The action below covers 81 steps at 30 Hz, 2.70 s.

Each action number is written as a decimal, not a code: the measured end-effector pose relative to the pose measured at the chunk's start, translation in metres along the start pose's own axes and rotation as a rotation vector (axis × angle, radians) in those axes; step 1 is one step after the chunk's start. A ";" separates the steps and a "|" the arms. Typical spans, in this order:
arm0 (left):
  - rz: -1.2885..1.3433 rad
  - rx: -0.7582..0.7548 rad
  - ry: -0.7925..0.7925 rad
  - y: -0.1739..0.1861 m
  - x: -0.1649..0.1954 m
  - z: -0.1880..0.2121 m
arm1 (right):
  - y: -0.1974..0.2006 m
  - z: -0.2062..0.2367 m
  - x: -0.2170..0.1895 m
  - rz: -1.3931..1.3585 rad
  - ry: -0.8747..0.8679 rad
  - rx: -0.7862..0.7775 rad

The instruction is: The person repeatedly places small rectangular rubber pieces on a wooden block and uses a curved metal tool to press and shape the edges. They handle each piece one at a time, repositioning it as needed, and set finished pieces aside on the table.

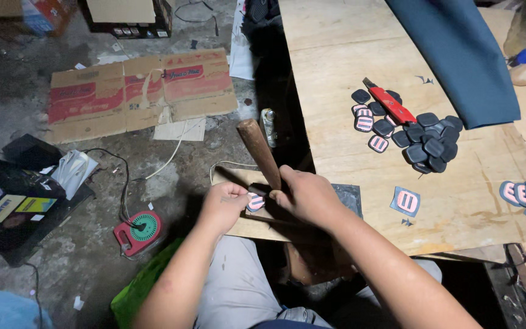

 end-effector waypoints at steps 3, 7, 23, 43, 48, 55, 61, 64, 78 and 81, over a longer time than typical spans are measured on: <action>-0.135 0.020 -0.084 -0.002 0.010 0.007 | -0.005 -0.003 -0.001 -0.036 -0.071 0.018; -0.171 0.064 -0.065 -0.002 0.018 0.019 | -0.006 0.005 -0.003 -0.077 -0.036 0.050; -0.296 0.106 -0.185 -0.005 0.036 0.025 | 0.011 -0.006 -0.006 0.040 0.008 -0.041; -0.280 0.053 -0.169 -0.005 0.033 0.022 | 0.004 -0.015 0.001 -0.011 -0.080 -0.083; -0.358 0.086 -0.277 -0.006 0.040 0.024 | 0.004 -0.007 -0.001 -0.023 -0.010 -0.014; -0.154 -0.015 0.005 -0.002 0.026 0.015 | 0.006 -0.008 0.001 0.020 -0.007 -0.008; -0.113 0.043 -0.208 -0.002 0.021 0.019 | 0.002 -0.004 0.000 -0.052 -0.040 -0.022; 0.021 0.031 -0.103 -0.002 0.012 0.013 | 0.006 0.000 0.000 -0.006 -0.016 -0.020; 0.027 -0.006 0.000 0.001 0.008 0.004 | 0.002 0.004 -0.002 -0.018 -0.026 0.053; -0.130 -0.002 -0.057 0.003 0.014 0.004 | -0.001 -0.006 0.000 -0.001 -0.113 -0.026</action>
Point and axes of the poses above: each hand's wrist, its own z-axis away from the middle knuckle, its own y-axis out of the back of the hand, x = y × z, the point moved 4 cm from there along -z, towards the middle knuckle, and after that the axes turned 9 degrees about z, right-handed, at the moved point
